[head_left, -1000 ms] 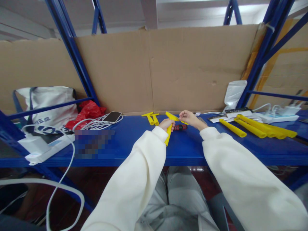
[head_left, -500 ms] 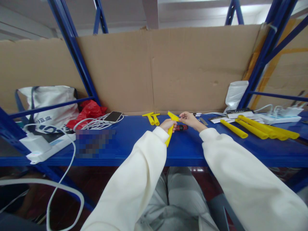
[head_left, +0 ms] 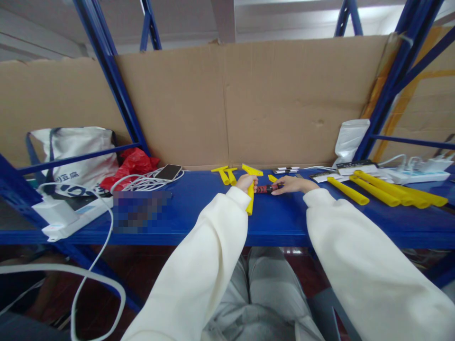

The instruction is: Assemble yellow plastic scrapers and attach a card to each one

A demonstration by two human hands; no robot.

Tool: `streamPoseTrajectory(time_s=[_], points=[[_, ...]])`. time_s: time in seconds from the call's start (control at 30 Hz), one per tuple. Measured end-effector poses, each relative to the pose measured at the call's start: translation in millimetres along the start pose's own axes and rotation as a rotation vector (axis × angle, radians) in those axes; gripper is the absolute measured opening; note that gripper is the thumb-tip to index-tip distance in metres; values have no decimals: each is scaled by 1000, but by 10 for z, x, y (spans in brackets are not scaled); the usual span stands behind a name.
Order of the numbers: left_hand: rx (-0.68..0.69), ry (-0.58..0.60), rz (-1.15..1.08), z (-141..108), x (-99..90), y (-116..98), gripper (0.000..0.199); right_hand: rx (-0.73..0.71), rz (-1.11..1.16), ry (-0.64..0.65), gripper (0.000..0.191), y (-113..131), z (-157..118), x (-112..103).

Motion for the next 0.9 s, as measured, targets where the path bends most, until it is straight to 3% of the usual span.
streamPoseTrajectory(time_s=[0.17,0.3,0.43,0.57,0.67,0.77,0.9], points=[[12,-7,-23,26,-10,17,32,-11,61,-57,46,16,-2,-15],[21,-45,-62,52,-54,28,30,12,361,-167,48,13,-88,-136],[29,-71,-108,81,-97,25,27,111,651,-461,42,-111,-192,-343],[6,-90,-131,121,-126,55,27,157,748,-824,43,-269,-302,-552],[-25,-137,-125,142,-170,92,27,160,818,-1010,43,-381,-374,-652],[-42,-160,-112,152,-196,110,28,163,891,-1098,43,-487,-402,-697],[-62,-179,-91,158,-219,123,29,93,877,-1095,51,-554,-350,-733]])
Point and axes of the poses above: each hand's wrist, its own z-axis towards the middle knuckle, its own x-axis out of the palm, y = z × x, the point moved 8 cm from there along z, towards the middle knuckle, and after that the axes turned 3 degrees about -x, right-handed, at the moved point
